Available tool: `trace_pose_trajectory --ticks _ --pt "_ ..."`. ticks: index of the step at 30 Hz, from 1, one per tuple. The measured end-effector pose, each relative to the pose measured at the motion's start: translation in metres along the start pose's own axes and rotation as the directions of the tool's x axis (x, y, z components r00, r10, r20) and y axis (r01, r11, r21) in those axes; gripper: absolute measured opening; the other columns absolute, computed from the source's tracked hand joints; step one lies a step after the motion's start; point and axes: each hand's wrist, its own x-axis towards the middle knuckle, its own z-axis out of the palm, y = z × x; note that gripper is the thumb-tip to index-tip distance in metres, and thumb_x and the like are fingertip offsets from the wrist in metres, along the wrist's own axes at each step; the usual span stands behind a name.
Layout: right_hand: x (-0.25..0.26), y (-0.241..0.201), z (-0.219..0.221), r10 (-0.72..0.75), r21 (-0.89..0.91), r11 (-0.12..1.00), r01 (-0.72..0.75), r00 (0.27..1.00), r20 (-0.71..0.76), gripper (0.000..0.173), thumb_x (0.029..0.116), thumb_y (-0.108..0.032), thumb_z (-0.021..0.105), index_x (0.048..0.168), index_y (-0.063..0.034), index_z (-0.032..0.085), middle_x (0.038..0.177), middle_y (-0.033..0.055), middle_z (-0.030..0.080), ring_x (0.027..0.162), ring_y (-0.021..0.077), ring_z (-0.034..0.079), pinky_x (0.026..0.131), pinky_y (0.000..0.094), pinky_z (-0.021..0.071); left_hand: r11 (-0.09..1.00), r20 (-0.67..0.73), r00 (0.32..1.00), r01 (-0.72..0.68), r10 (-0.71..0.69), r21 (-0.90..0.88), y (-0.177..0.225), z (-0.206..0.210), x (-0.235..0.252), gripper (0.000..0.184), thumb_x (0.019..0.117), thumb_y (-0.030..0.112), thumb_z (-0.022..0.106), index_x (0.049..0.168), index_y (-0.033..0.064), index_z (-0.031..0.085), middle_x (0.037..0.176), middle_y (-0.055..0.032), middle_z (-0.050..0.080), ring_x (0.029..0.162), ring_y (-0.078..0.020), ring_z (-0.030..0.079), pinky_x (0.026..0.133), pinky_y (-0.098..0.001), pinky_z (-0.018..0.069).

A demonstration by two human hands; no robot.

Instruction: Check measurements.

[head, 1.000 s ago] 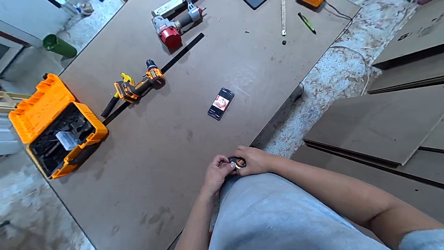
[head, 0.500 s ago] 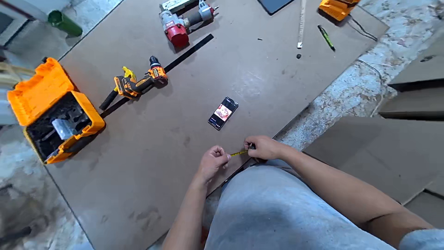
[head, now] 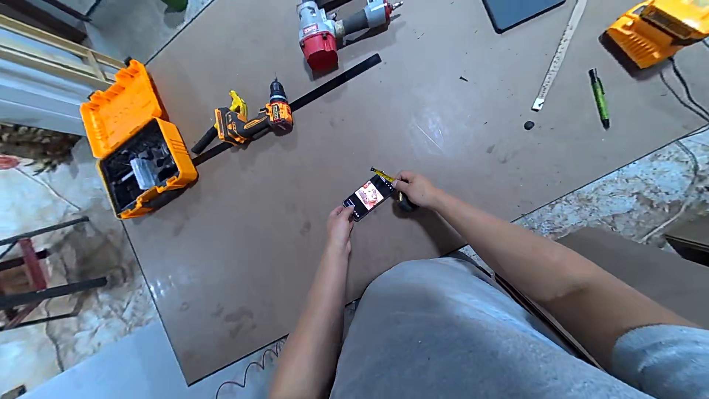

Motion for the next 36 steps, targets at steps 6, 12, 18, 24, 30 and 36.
trace_pose_trajectory --ticks 6,12,18,24,30,36 --pt "0.004 0.001 0.002 0.032 0.171 0.985 -0.026 0.999 -0.030 0.028 0.1089 -0.033 0.050 0.111 -0.0112 0.067 0.104 0.0078 0.070 0.094 0.0197 0.067 0.086 0.0467 0.0542 0.991 0.022 0.997 0.072 -0.070 -0.110 -0.006 -0.005 0.034 0.045 0.1112 0.036 0.042 0.132 -0.0011 0.057 0.117 -0.0162 0.066 0.103 -0.0243 0.066 0.092 -0.0425 0.0546" --pt "-0.011 -0.009 0.002 -0.056 0.314 0.948 0.054 0.998 -0.003 0.024 0.1069 -0.031 0.055 0.109 -0.0109 0.068 0.109 0.0039 0.072 0.092 0.0144 0.068 0.083 0.0383 0.0564 0.923 0.129 0.981 -0.086 0.143 -0.375 -0.010 -0.004 0.035 0.048 0.1135 0.037 0.030 0.136 -0.0009 0.051 0.120 -0.0195 0.068 0.108 -0.0293 0.069 0.094 -0.0497 0.0576" --pt "-0.086 -0.081 -0.034 -0.434 -0.065 0.901 0.429 0.894 -0.112 0.019 0.1025 -0.030 0.062 0.101 -0.0181 0.076 0.107 -0.0058 0.072 0.092 0.0057 0.067 0.081 0.0297 0.0581 0.852 0.140 0.942 -0.204 0.305 -0.483 0.039 -0.047 -0.038 0.045 0.1126 0.039 0.032 0.127 0.0051 0.058 0.117 -0.0124 0.071 0.109 -0.0239 0.070 0.097 -0.0465 0.0575" --pt "-0.150 -0.144 -0.042 -0.523 -0.214 0.827 0.519 0.851 0.042 0.020 0.0998 -0.038 0.065 0.093 -0.0242 0.078 0.075 -0.0120 0.070 0.063 0.0000 0.062 0.054 0.0224 0.0527 0.780 0.077 0.915 -0.291 0.396 -0.554 0.075 -0.070 -0.126 0.045 0.1120 0.039 0.035 0.117 0.0043 0.064 0.109 -0.0129 0.072 0.101 -0.0231 0.072 0.090 -0.0451 0.0601" --pt "-0.202 -0.176 -0.021 -0.506 -0.304 0.817 0.491 0.862 0.032 0.023 0.0979 -0.042 0.066 0.084 -0.0264 0.075 0.068 -0.0122 0.068 0.057 0.0011 0.062 0.049 0.0248 0.0521 0.730 0.083 0.853 -0.387 0.516 -0.563 0.075 -0.084 -0.183 0.047 0.1125 0.037 0.034 0.112 0.0031 0.066 0.103 -0.0133 0.072 0.096 -0.0225 0.073 0.087 -0.0443 0.0614" --pt "-0.233 -0.171 -0.001 -0.519 -0.331 0.806 0.490 0.855 0.001 0.023 0.0982 -0.042 0.066 0.085 -0.0268 0.078 0.068 -0.0125 0.069 0.058 -0.0005 0.063 0.049 0.0236 0.0526 0.711 0.105 0.825 -0.405 0.555 -0.574 0.065 -0.099 -0.211 0.045 0.1122 0.038 0.036 0.113 0.0029 0.065 0.105 -0.0144 0.072 0.097 -0.0232 0.072 0.087 -0.0452 0.0613"
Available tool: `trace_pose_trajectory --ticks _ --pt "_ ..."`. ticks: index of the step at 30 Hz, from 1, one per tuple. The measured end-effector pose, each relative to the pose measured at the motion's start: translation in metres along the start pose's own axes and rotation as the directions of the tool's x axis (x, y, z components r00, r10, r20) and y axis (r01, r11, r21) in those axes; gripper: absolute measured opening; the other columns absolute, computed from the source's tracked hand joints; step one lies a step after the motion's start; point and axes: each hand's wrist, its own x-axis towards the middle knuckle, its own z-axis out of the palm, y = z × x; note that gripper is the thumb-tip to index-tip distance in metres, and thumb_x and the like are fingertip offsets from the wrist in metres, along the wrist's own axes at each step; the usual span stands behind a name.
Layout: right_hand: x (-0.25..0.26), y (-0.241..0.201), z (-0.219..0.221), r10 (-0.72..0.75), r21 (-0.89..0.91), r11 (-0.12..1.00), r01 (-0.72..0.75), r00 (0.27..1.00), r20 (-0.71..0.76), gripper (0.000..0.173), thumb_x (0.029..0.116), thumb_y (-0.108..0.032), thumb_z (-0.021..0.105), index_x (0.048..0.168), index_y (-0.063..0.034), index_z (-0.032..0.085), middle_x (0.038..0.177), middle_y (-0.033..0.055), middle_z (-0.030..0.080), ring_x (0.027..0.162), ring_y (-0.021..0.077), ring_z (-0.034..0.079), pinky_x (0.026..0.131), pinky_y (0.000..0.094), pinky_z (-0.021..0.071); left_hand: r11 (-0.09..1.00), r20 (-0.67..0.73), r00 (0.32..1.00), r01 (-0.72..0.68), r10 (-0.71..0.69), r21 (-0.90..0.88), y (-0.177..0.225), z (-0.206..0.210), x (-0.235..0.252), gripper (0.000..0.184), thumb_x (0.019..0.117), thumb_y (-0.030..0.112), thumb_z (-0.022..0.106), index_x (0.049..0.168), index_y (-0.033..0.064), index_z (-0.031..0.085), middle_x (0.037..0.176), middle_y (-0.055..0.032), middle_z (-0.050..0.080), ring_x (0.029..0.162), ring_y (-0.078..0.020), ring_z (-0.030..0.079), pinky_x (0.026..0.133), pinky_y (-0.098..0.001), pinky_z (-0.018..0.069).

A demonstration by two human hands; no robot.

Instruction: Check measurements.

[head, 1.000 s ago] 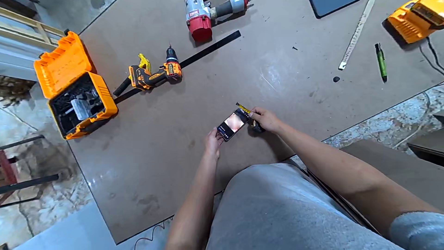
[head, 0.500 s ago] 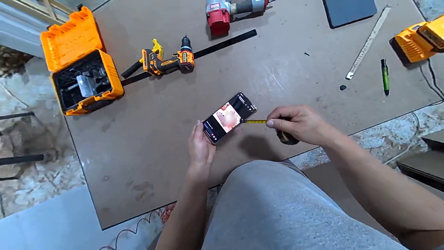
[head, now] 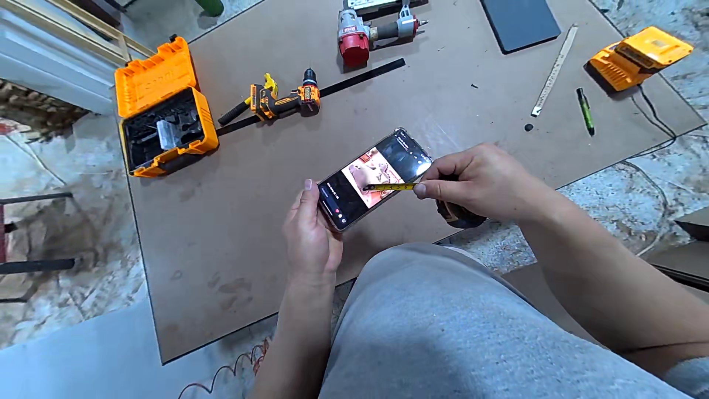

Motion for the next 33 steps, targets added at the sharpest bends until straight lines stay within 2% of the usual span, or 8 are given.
trace_pose_trajectory --ticks 4,9,12,19,33 --pt "-0.015 -0.007 0.005 -0.030 -0.052 0.998 0.027 0.998 -0.048 0.023 0.0977 -0.045 0.065 0.089 -0.0298 0.079 0.070 -0.0148 0.069 0.059 -0.0030 0.062 0.050 0.0231 0.0517 1.000 0.024 1.000 0.013 -0.013 -0.016 0.003 -0.007 -0.011 0.044 0.1117 0.039 0.037 0.117 0.0022 0.062 0.110 -0.0161 0.070 0.102 -0.0257 0.071 0.090 -0.0486 0.0601" --pt "-0.030 -0.016 0.007 -0.017 -0.092 0.996 0.011 0.997 -0.074 0.024 0.0986 -0.045 0.064 0.089 -0.0303 0.079 0.068 -0.0151 0.068 0.058 -0.0035 0.062 0.049 0.0231 0.0510 1.000 0.044 0.999 0.015 -0.015 0.001 0.004 -0.011 -0.019 0.045 0.1116 0.040 0.037 0.116 0.0030 0.062 0.109 -0.0156 0.070 0.101 -0.0261 0.071 0.090 -0.0493 0.0600" --pt "-0.036 -0.020 0.007 -0.011 -0.125 0.992 0.000 0.996 -0.087 0.024 0.0989 -0.046 0.063 0.088 -0.0312 0.079 0.068 -0.0157 0.068 0.058 -0.0038 0.061 0.049 0.0235 0.0506 0.998 0.075 0.997 0.024 -0.028 0.055 0.008 -0.010 -0.030 0.046 0.1116 0.043 0.035 0.122 0.0078 0.063 0.115 -0.0120 0.070 0.106 -0.0231 0.070 0.092 -0.0462 0.0594" --pt "-0.042 -0.022 0.008 0.003 -0.132 0.991 -0.015 0.996 -0.091 0.025 0.0989 -0.046 0.063 0.085 -0.0312 0.078 0.066 -0.0154 0.067 0.057 -0.0029 0.061 0.049 0.0248 0.0495 0.999 0.089 0.996 0.017 -0.020 0.040 0.007 -0.009 -0.035 0.046 0.1117 0.042 0.035 0.121 0.0066 0.064 0.115 -0.0127 0.070 0.106 -0.0233 0.070 0.093 -0.0459 0.0589" --pt "-0.034 -0.025 0.006 -0.022 -0.126 0.992 0.009 0.995 -0.101 0.024 0.0991 -0.046 0.063 0.088 -0.0319 0.079 0.068 -0.0158 0.069 0.059 -0.0036 0.062 0.050 0.0236 0.0518 0.999 0.092 0.996 -0.011 0.007 0.038 0.011 -0.006 -0.028 0.047 0.1117 0.043 0.035 0.119 0.0064 0.064 0.114 -0.0126 0.070 0.106 -0.0231 0.070 0.093 -0.0458 0.0590"
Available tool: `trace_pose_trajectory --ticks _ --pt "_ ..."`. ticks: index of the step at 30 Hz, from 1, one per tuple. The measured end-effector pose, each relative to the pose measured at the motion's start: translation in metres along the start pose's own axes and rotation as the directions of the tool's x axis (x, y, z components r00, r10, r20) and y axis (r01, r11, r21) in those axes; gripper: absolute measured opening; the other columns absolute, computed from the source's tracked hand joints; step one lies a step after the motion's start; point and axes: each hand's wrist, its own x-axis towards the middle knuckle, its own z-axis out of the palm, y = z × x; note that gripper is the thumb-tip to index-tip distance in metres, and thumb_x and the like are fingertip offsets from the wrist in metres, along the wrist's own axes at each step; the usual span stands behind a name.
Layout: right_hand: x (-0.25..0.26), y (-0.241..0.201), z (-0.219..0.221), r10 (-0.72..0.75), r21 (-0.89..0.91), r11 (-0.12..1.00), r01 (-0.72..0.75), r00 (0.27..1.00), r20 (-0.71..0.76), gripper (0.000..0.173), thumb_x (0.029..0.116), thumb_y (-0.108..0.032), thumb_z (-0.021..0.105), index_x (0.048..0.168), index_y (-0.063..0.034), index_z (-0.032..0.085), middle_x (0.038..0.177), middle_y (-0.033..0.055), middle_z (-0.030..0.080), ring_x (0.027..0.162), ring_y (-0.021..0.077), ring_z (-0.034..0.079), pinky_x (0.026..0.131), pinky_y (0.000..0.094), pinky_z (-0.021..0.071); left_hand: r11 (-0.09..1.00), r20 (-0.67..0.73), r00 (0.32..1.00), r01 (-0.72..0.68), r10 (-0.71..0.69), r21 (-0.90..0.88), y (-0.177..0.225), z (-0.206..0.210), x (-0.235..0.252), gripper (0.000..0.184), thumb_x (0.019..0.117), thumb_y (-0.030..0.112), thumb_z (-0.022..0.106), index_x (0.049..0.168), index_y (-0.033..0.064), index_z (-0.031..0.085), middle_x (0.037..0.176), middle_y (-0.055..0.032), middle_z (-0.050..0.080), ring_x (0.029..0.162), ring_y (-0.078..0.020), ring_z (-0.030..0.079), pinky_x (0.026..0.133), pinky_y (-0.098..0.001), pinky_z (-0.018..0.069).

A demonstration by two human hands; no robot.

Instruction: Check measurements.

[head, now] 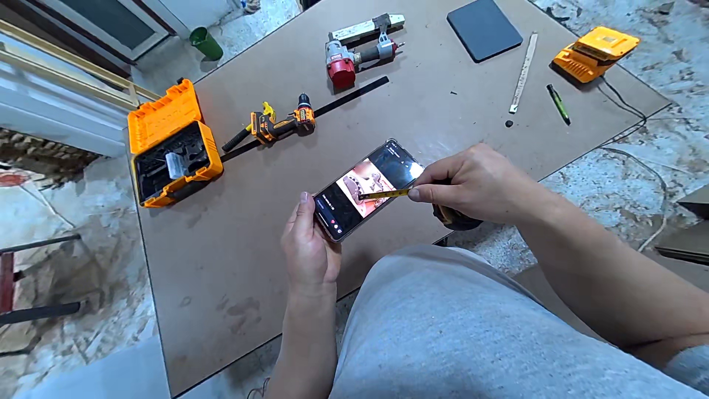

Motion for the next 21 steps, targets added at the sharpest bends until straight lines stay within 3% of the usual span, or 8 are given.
trace_pose_trajectory --ticks 21 --pt "0.014 0.000 -0.003 0.009 0.012 1.000 -0.009 1.000 -0.010 0.024 0.0991 -0.046 0.064 0.088 -0.0312 0.079 0.068 -0.0150 0.069 0.058 -0.0030 0.062 0.050 0.0235 0.0513 1.000 0.006 1.000 0.000 0.001 -0.024 0.007 0.001 0.014 0.048 0.1114 0.043 0.036 0.120 0.0044 0.063 0.115 -0.0154 0.070 0.107 -0.0248 0.070 0.093 -0.0465 0.0588"
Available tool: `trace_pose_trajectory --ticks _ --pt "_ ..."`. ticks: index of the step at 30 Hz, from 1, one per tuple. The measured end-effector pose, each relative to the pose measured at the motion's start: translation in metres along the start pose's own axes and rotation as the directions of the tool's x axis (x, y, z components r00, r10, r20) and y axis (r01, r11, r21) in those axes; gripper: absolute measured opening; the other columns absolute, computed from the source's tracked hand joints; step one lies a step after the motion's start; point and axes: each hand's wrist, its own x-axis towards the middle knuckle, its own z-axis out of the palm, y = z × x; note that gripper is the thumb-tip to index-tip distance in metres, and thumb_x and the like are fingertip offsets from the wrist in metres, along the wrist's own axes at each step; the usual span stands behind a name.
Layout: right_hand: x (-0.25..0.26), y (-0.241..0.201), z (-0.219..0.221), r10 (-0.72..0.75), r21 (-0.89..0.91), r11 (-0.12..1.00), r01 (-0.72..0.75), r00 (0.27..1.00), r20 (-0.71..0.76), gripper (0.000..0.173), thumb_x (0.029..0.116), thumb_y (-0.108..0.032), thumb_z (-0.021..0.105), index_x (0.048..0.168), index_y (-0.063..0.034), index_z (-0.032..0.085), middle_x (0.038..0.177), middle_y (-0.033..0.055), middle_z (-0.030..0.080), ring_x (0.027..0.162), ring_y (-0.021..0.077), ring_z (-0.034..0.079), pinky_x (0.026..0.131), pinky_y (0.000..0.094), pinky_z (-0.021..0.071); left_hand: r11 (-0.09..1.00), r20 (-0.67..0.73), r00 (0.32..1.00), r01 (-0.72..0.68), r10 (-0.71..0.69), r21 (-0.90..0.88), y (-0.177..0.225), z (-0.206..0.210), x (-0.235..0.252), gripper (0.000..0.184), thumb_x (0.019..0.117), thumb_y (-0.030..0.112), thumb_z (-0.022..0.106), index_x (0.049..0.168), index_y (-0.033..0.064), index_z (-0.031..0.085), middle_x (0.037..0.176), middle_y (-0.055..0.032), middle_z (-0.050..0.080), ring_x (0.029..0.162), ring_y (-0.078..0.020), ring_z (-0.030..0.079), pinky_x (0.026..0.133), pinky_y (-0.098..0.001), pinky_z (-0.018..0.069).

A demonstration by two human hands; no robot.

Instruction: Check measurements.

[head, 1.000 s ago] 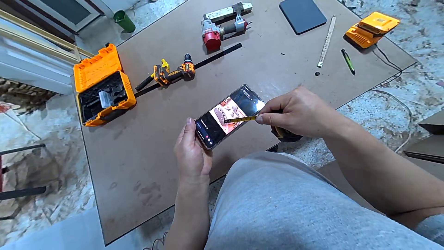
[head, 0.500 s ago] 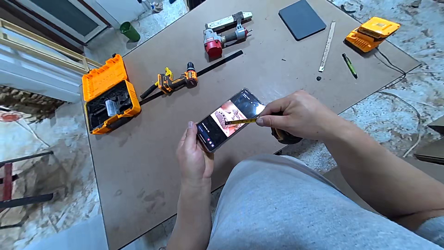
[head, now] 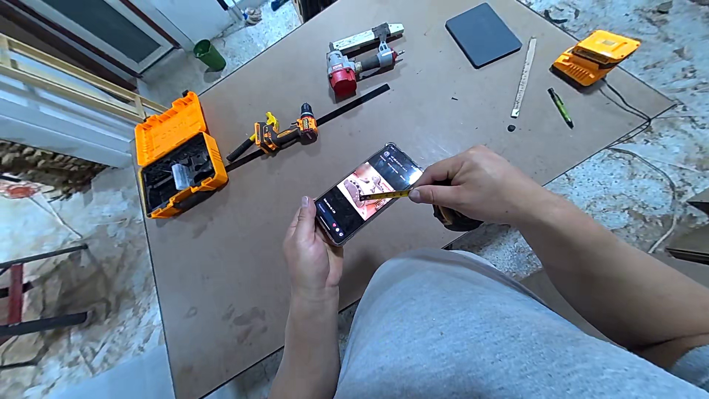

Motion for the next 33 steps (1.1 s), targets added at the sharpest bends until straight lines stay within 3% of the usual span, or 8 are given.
trace_pose_trajectory --ticks 33 --pt "-0.0028 -0.0036 -0.0022 -0.052 -0.013 0.999 0.052 0.998 -0.022 0.025 0.0997 -0.046 0.062 0.087 -0.0321 0.077 0.066 -0.0160 0.066 0.057 -0.0035 0.060 0.048 0.0236 0.0484 0.997 -0.021 0.999 -0.047 0.046 -0.054 -0.0008 0.0004 -0.0050 0.045 0.1116 0.040 0.037 0.119 0.0035 0.063 0.112 -0.0161 0.070 0.102 -0.0244 0.071 0.089 -0.0445 0.0607"
